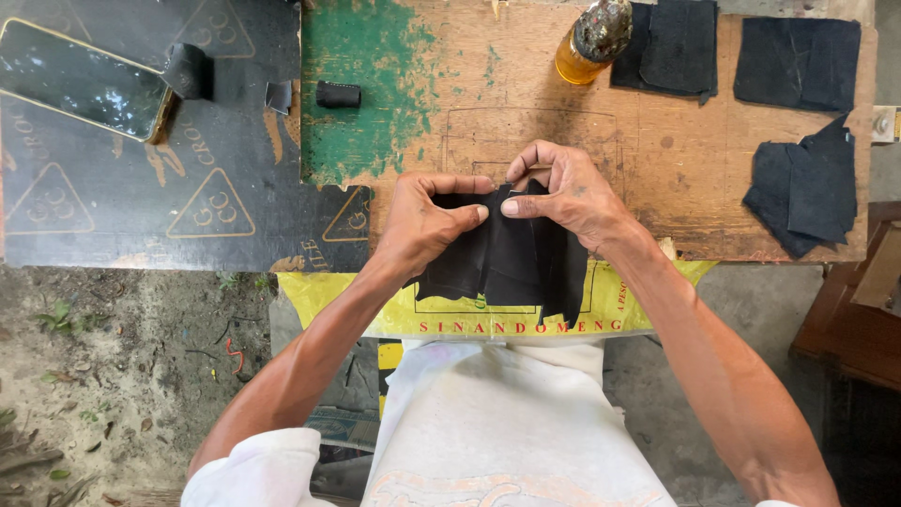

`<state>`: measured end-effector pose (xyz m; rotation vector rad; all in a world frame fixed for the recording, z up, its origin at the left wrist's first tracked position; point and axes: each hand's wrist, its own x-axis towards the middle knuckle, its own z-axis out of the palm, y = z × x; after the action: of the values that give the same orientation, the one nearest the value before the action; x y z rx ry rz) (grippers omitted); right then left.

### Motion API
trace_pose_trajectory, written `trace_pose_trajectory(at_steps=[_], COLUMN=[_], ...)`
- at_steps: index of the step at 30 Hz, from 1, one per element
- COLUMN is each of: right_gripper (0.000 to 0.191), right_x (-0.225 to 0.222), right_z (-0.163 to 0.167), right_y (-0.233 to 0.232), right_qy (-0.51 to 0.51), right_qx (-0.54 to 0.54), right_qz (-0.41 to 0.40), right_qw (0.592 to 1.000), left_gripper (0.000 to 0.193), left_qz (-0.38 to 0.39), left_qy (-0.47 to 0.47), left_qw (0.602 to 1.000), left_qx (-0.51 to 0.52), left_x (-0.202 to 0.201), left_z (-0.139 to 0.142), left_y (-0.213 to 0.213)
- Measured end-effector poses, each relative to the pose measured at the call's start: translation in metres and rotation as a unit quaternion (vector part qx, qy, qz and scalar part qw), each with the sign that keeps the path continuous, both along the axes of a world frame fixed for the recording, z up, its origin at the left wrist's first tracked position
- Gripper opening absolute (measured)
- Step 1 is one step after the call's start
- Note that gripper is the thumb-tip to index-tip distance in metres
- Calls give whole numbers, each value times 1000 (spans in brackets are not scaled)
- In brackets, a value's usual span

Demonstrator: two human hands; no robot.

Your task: The person aligns and folds black leather pieces on a wooden workbench, then stacks them with other finished pieces. The person handles the leather by hand, repeatedly folding and stacking the items.

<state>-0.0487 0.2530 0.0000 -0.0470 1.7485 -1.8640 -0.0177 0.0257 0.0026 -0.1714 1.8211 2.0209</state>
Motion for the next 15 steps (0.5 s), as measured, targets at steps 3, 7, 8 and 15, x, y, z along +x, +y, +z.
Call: trace_pose_trajectory(at_steps=[3, 7, 8, 15], right_gripper=[42, 40, 39, 39], right_x=[0, -1, -1, 1], right_z=[3, 5, 6, 6], right_y=[0, -1, 0, 1], right_qy=[-7, 5, 5, 7], right_qx=[7, 14, 7, 39], right_qz=[6, 16, 14, -7], right_qw=[1000, 1000, 1000, 999], left_gripper=[31, 25, 24, 25], left_qz=[-2, 25, 34, 81], left_qy=[8, 7, -1, -59], left_qw=[999, 1000, 999, 993], left_qx=[-34, -15, -11, 56], left_x=[1, 1, 1, 1], left_z=[0, -3, -4, -6], left_y=[0, 2, 4, 9])
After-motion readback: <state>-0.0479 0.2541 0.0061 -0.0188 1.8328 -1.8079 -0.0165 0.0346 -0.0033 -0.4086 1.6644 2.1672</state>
